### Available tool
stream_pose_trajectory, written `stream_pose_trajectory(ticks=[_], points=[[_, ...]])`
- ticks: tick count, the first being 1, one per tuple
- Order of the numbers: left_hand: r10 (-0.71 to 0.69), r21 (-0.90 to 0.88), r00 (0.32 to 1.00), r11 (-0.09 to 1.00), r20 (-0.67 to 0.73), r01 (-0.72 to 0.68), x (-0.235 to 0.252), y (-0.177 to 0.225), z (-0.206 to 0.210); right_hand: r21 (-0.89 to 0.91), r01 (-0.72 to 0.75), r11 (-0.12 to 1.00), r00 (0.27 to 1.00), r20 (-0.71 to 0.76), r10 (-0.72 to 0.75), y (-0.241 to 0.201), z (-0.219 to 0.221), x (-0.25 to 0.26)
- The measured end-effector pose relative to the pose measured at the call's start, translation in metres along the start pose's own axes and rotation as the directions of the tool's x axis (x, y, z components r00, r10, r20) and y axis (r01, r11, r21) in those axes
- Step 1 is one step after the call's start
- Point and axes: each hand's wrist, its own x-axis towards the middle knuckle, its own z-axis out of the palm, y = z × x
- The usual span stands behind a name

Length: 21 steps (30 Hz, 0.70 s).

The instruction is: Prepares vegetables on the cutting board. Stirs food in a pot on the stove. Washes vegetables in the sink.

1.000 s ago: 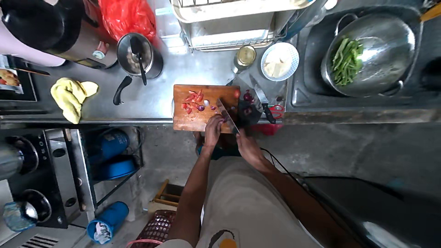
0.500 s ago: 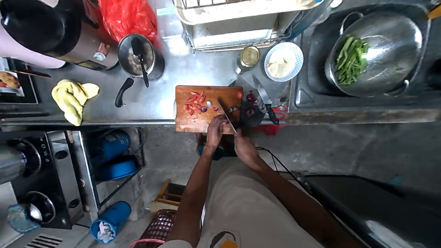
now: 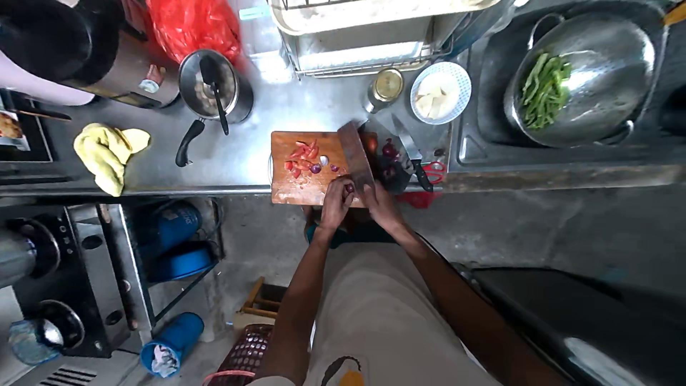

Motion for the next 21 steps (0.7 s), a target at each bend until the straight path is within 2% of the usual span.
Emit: stream_pose_trajectory(ticks=[2,6,10,14,17,21], points=[[0.021,0.012,1.0,1.0,-0.017,-0.021,-0.003,-0.002,-0.003,-0.01,0.045,0.999,0.998,-0.053,-0.046,-0.007,-0.007,0.006],[0.031,0.017,0.998,0.999,-0.058,-0.03,-0.012,-0.004,-0.007,-0.152,0.115,0.982,0.986,-0.1,-0.131,-0.018,-0.019,0.027],[-0.143,-0.16,0.985,0.979,-0.101,0.125,-0.018,0.004,-0.015,-0.126,0.159,0.979,0.984,-0.065,-0.168,-0.022,-0.021,0.043],[-0.358,-0.424,0.926,0.862,-0.12,0.278,-0.02,0.014,-0.023,-0.233,0.102,0.967,0.99,-0.073,-0.122,-0.022,-0.013,0.07],[-0.441,-0.575,0.894,0.753,-0.081,0.319,-0.02,0.011,-0.03,-0.329,0.028,0.944,0.991,-0.115,-0.069,-0.03,-0.006,0.072],[-0.477,-0.706,0.878,0.635,-0.038,0.314,-0.019,0.015,-0.039,-0.395,0.111,0.912,0.961,-0.19,-0.199,-0.027,0.005,0.059]])
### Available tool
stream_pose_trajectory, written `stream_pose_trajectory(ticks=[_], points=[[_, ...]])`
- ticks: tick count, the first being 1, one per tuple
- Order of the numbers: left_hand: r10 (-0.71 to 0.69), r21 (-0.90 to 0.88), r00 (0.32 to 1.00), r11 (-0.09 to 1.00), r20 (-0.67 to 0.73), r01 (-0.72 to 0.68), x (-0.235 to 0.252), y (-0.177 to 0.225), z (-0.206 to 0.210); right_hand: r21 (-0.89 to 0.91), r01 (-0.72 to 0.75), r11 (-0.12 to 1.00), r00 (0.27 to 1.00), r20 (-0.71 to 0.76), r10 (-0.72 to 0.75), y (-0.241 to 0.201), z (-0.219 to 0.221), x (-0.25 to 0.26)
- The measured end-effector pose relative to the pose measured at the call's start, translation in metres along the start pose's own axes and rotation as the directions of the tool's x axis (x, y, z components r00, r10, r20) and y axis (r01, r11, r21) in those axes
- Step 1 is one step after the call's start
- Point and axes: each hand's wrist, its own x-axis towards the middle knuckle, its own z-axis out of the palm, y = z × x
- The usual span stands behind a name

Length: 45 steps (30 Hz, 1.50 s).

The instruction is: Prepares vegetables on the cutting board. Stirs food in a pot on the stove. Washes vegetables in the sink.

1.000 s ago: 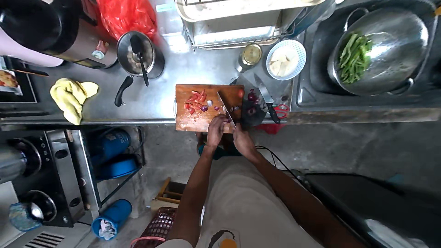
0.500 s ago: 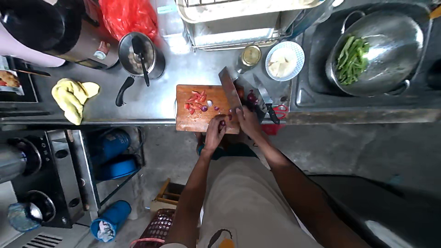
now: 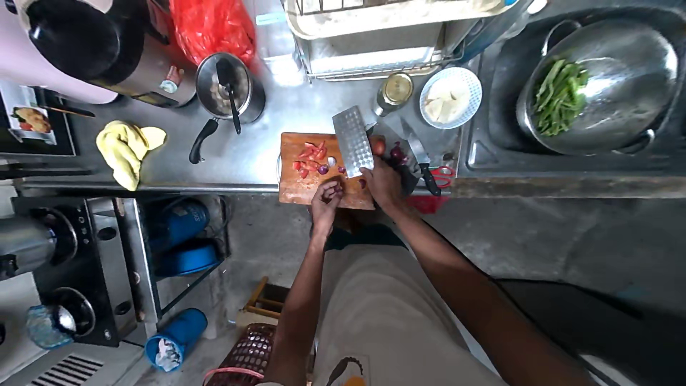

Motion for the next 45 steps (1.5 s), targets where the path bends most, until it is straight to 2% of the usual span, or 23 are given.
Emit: stream_pose_trajectory(ticks=[3,5,7,10,14,27,37,45], points=[[0.016,-0.074,1.0,0.997,0.027,-0.014,-0.001,0.008,-0.001,-0.103,0.039,0.994,0.998,-0.036,-0.043,0.001,0.005,-0.003],[0.027,-0.084,0.998,0.996,0.049,-0.022,-0.003,0.016,0.0,-0.09,0.097,0.991,0.991,-0.084,-0.104,-0.002,-0.005,-0.01],[0.054,-0.078,0.996,0.996,0.075,-0.049,-0.003,0.022,0.0,0.091,0.227,0.969,0.969,-0.116,-0.217,-0.005,-0.021,-0.02],[0.057,-0.076,0.994,0.996,0.091,-0.05,-0.006,0.033,0.004,0.397,0.354,0.847,0.932,-0.073,-0.355,-0.013,-0.045,-0.03],[0.111,-0.139,0.987,0.986,0.114,-0.094,-0.007,0.047,0.009,0.467,0.409,0.784,0.898,-0.052,-0.437,-0.017,-0.056,-0.031],[0.199,0.021,0.972,0.979,0.128,-0.204,-0.011,0.067,0.014,0.506,0.389,0.77,0.903,-0.046,-0.426,-0.017,-0.065,-0.038],[0.22,-0.023,0.965,0.976,0.146,-0.219,-0.013,0.065,0.016,0.507,0.363,0.782,0.907,0.002,-0.422,-0.017,-0.067,-0.042],[0.183,-0.041,0.975,0.983,0.129,-0.179,-0.015,0.063,0.017,0.498,0.378,0.78,0.905,-0.02,-0.425,-0.015,-0.063,-0.043]])
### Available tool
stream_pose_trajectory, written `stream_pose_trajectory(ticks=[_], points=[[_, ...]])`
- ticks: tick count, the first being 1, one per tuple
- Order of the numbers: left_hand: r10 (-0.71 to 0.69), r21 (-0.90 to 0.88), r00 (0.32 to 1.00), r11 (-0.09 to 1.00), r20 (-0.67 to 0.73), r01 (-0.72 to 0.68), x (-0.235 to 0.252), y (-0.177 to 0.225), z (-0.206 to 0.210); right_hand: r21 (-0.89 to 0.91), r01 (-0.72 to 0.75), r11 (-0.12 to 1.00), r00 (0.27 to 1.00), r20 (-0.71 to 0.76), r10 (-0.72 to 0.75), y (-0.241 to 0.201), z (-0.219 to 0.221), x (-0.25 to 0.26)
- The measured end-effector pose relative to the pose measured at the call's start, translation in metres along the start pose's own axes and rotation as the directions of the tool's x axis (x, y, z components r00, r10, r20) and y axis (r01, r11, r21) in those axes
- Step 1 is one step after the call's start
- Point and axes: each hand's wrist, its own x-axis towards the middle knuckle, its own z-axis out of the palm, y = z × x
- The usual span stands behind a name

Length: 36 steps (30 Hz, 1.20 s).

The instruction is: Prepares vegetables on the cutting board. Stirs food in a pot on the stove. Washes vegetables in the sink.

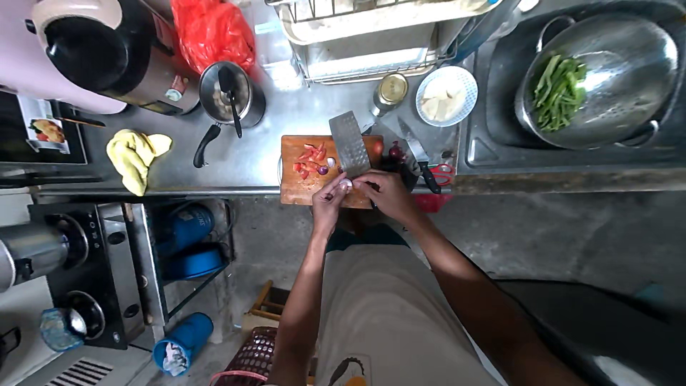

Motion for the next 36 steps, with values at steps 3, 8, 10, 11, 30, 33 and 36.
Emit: stream_pose_trajectory(ticks=[3,8,10,11,30,33,36], points=[[-0.01,-0.02,1.0,1.0,0.0,0.01,0.0,0.0,0.001,0.005,0.006,1.0,1.0,-0.009,-0.006,-0.001,-0.001,0.0],[-0.023,-0.042,1.0,0.999,0.005,0.023,0.001,0.001,0.003,-0.008,0.028,1.0,0.999,-0.047,-0.028,-0.001,0.0,0.0],[-0.027,-0.046,1.0,0.999,0.011,0.027,0.002,0.0,0.002,-0.012,0.028,1.0,0.999,-0.046,-0.028,-0.001,-0.001,0.001],[-0.029,-0.046,0.999,0.999,0.014,0.029,0.002,-0.001,0.002,-0.011,0.03,0.999,0.999,-0.044,-0.031,0.0,-0.001,0.001],[-0.034,-0.068,0.999,0.997,0.031,0.036,0.002,-0.002,0.0,-0.039,0.024,0.999,1.0,-0.014,-0.025,-0.001,-0.001,0.003],[-0.092,-0.133,0.995,0.987,0.029,0.095,0.0,0.001,0.002,-0.012,0.02,1.0,1.0,-0.013,-0.02,-0.005,-0.002,0.002],[-0.142,-0.202,0.989,0.969,0.031,0.145,-0.001,0.005,0.005,0.019,0.004,1.0,1.0,-0.021,-0.003,-0.009,0.0,0.0]])
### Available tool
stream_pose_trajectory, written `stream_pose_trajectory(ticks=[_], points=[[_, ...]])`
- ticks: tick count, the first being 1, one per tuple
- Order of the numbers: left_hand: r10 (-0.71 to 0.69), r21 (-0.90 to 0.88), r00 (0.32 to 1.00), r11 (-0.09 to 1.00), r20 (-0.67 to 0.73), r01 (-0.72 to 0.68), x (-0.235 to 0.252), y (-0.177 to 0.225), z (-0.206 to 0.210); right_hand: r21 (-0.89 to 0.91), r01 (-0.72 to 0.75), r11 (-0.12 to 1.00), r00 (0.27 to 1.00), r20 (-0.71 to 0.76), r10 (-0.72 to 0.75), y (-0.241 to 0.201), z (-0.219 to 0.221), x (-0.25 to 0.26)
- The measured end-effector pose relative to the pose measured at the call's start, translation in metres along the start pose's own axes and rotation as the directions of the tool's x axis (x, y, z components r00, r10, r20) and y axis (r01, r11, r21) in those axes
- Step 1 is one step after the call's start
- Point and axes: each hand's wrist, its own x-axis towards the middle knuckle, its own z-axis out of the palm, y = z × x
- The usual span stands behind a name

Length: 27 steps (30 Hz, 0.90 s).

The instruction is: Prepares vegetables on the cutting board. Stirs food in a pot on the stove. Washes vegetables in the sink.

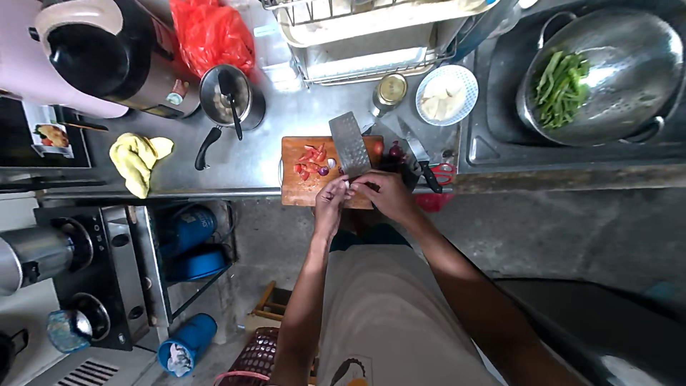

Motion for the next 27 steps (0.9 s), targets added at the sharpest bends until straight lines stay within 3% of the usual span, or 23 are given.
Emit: stream_pose_trajectory(ticks=[11,27], points=[[-0.027,0.118,0.999,0.993,-0.044,0.032,0.003,-0.001,0.001,0.031,-0.031,0.999,0.998,-0.052,0.033,0.0,0.007,-0.005],[-0.2,-0.227,0.979,0.956,-0.031,0.188,-0.003,0.009,0.012,0.018,0.008,1.0,0.996,-0.093,-0.006,-0.004,0.006,-0.01]])
